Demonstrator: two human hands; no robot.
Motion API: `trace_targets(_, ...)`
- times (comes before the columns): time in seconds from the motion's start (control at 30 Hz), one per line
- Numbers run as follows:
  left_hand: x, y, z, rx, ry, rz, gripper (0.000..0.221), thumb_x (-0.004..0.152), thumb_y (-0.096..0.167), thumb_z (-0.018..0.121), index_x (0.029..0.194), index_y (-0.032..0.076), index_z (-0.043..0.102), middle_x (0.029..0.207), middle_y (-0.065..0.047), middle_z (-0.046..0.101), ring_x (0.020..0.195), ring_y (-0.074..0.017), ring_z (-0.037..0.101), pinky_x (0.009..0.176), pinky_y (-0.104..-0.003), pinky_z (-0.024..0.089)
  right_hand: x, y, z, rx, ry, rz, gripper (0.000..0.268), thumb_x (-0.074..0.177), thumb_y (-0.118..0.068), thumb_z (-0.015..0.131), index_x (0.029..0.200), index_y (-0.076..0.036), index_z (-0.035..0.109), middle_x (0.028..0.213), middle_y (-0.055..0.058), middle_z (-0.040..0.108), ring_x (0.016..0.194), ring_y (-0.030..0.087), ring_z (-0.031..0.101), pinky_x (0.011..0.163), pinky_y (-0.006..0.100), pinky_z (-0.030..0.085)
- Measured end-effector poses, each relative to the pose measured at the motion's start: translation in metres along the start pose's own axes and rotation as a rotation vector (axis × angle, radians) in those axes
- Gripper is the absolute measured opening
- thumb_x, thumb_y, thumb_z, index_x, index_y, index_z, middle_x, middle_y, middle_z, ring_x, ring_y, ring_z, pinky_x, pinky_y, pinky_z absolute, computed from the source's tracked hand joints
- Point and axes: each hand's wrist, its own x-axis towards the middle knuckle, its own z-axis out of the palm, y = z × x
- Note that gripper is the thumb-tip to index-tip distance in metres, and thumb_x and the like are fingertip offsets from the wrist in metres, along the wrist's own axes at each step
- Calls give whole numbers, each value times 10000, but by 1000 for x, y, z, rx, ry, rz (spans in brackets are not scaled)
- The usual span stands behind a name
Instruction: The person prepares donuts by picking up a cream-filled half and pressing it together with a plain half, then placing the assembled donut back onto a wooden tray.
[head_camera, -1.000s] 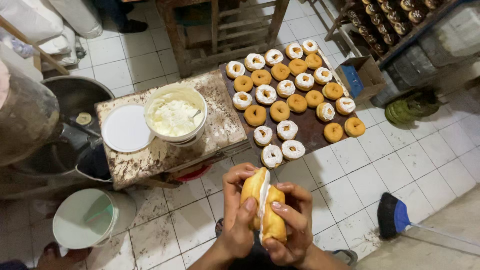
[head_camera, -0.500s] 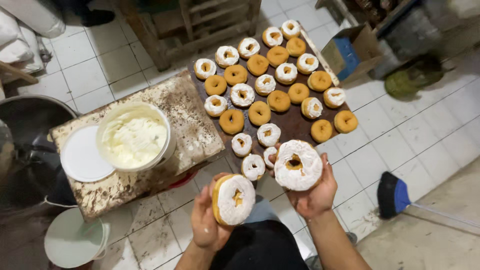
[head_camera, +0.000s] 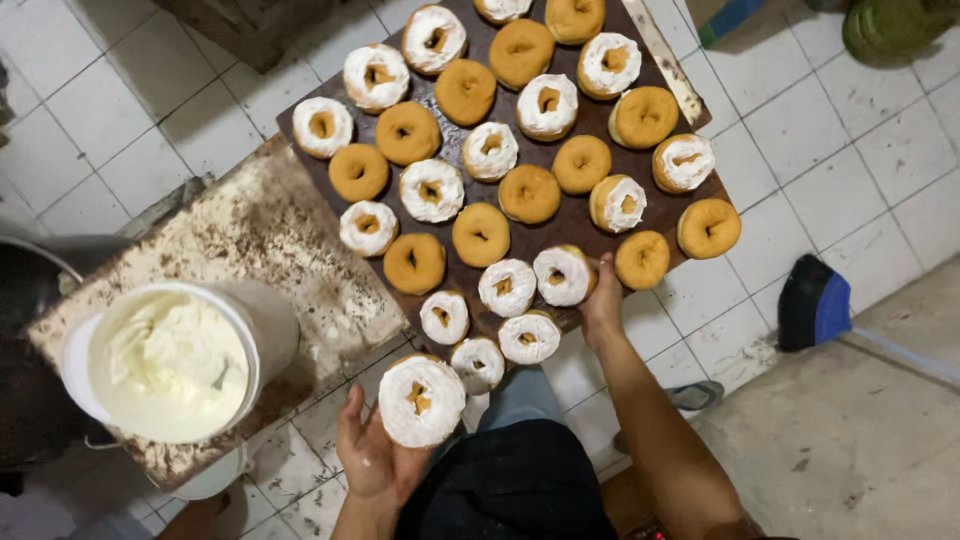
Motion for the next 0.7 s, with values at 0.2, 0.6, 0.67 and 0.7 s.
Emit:
trace_targets(0.2,35,14,1,84,-14,-34,838,926,587,445,1421,-89,457,1432,-265,553,1312,-402,541,1115,-544,380,2,36,2,-244,104,-445,405,1093,-273,473,1368,9,566,1296,137,641,1174,251,616,1003,419,506)
trace_targets(0.6,130,-41,13,423,-295,-171,486,1015,368,440,1333,31,586,1327,-150,649,1247,-294,610,1084,-463,482,-125,48,1,305,-60,-224,436,1046,-329,442,1327,-27,582,1238,121,647,1136,225,628,931,401,530)
trace_targets(0.67,154,-78,19,543,-294,-300,484,1019,403,435,1312,55,601,1270,-116,678,1198,-252,634,1047,-415,497,-158,50,0,455,-125,-190,481,1018,-381,416,1307,-39,590,1263,107,661,1150,225,633,921,400,522)
trace_targets(0.7,164,-96,22,633,-277,-389,525,1012,448,421,1303,60,622,1226,-100,701,1144,-231,657,1004,-390,511,-160,51,-4,461,-38,-225,476,1017,-385,430,1303,-36,585,1263,109,661,1161,223,632,925,406,529)
